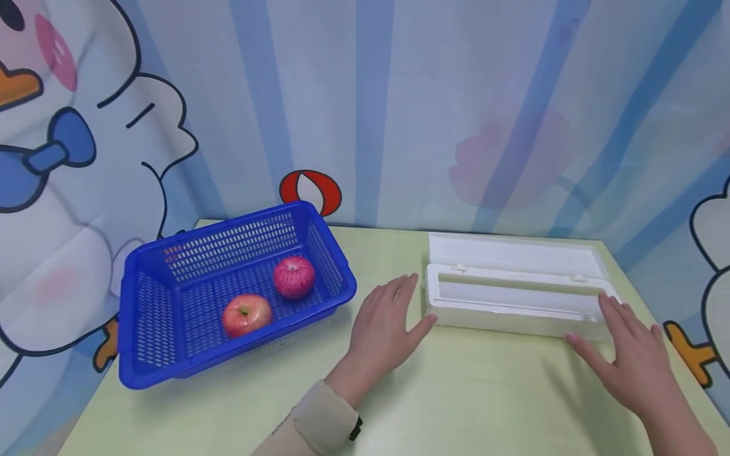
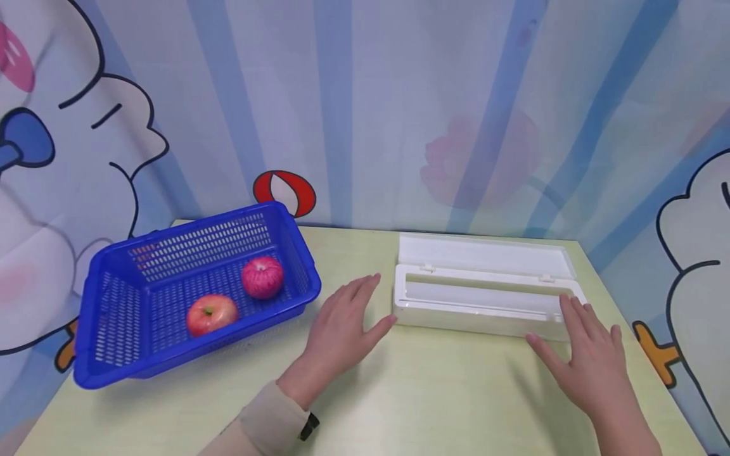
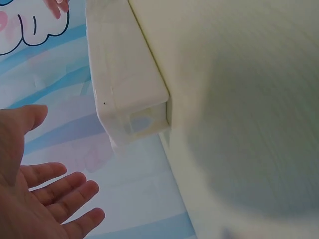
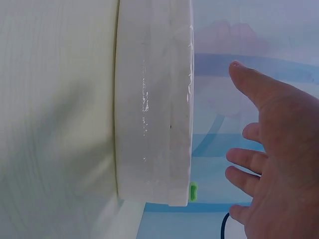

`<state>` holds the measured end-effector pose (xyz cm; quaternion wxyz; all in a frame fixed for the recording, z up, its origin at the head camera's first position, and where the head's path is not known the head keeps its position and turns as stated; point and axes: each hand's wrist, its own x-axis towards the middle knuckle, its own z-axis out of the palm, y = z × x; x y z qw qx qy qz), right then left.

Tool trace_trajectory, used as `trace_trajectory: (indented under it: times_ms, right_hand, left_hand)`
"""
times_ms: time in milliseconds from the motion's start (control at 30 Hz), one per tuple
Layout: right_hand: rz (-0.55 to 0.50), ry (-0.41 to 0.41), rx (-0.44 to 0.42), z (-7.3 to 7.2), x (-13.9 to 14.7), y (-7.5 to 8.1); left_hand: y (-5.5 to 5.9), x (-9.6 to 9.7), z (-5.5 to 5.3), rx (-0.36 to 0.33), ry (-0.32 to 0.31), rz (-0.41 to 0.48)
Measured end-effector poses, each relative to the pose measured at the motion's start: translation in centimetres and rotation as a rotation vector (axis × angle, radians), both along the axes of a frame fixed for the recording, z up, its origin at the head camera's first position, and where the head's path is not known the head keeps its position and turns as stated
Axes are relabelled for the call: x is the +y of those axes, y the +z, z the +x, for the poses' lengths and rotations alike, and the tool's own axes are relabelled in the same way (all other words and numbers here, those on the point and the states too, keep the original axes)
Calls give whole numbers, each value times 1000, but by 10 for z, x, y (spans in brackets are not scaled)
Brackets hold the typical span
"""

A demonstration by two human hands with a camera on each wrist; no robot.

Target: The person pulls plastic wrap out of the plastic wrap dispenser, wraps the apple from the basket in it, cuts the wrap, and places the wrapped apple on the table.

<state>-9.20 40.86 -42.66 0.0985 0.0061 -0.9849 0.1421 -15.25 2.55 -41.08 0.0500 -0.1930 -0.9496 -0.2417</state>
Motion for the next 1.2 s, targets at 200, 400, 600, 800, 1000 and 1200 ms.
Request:
trace_trajectory:
  times_ms: [200,400,600,800,1000,1200]
  right_hand:
    - [3,-65,24,6,-1,-4]
    - [-3,-105,34,12,4,-9]
    - [-6,-163,9,20,13,-17]
    - [-33,-214,-59,22,17,-20]
    - [-78,-253,-157,22,20,-19]
    - [-121,-266,-202,19,29,-24]
  left_hand:
    - [-9,0,1,-75,6,142]
    - [-18,3,3,-191,-14,275]
    - [-26,6,4,-337,-41,363]
    - [-32,9,3,-438,-46,454]
    - [-40,17,1,-515,-29,520]
    - [-46,26,2,-586,-16,568]
